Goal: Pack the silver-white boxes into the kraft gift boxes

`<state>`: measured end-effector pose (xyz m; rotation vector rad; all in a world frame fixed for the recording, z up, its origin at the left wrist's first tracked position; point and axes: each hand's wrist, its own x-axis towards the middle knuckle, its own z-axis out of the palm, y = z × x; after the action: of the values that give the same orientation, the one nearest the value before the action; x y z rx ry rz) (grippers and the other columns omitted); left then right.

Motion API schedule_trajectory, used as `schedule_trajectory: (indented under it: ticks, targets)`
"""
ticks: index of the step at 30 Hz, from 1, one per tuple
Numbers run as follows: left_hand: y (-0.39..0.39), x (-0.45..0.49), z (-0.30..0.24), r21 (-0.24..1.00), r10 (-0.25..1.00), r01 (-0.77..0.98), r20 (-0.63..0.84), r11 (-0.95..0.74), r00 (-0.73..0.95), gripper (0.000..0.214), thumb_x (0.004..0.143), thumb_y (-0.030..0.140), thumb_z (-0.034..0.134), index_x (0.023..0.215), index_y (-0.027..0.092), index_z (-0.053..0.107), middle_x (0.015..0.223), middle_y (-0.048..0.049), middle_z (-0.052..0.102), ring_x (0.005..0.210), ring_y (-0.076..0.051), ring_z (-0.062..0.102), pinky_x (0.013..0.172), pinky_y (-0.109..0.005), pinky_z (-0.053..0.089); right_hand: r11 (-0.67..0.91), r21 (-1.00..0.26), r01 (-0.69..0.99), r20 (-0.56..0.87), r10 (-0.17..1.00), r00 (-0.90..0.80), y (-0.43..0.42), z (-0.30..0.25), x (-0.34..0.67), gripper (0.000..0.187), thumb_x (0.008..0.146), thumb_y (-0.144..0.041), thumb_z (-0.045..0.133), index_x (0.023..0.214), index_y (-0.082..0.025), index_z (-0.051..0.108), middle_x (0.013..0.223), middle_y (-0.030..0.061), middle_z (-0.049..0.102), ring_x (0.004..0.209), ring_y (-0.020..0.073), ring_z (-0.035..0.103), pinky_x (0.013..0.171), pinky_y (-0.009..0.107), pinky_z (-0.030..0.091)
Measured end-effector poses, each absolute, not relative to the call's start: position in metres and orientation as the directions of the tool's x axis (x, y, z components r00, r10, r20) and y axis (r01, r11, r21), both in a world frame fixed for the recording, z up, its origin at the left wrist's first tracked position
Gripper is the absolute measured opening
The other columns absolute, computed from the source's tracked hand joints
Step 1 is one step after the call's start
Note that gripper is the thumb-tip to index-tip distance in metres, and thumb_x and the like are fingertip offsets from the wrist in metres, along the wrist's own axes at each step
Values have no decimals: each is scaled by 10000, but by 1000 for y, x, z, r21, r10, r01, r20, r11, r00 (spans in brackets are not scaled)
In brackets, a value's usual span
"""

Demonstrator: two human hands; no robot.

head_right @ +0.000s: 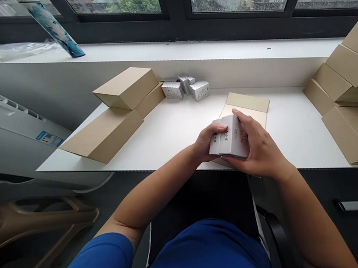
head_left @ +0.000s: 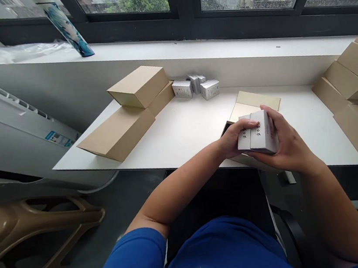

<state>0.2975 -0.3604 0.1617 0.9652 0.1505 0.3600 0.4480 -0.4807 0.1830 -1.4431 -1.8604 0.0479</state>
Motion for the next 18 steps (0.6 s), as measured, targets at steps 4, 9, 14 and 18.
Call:
schedule_trajectory:
  ticks: [4,9,14,18]
  targets:
    - [-346,292,151,924,348,-78,-63,376,936,739,706,723,835,1168,175,656,1205,-173,742,1084,-313,711,936,-427,574,337,-567,752,392,913,-113,-473,177,459,1039,804,-591,880,1639,-278,346,1524,155,614,1229,327,705,993,486,620]
    - [-304,261,136,985,648,-168,147,-29,747,846,800,666,829,1420,233,450,1631,-219,500,1542,-420,451,1260,-592,371,51,-437,898,87,996,-14,-462,184,469,841,794,-527,823,1513,-231,504,1293,131,738,1060,318,739,880,439,609]
    - [-268,216,89,972,756,-8,187,-233,628,643,910,682,703,1345,225,577,1530,-200,595,1559,-425,438,1302,-639,281,-83,-205,975,-163,985,49,-440,161,470,1023,721,-422,819,1648,-227,434,1070,117,803,885,327,762,718,385,569]
    - [-267,204,57,973,720,24,154,-231,676,734,854,666,784,1437,252,614,1496,-190,646,1514,-422,512,1301,-642,287,-14,-254,967,-91,996,-9,-411,136,453,1197,741,-508,833,1741,-163,275,1231,201,788,1007,380,783,826,469,624]
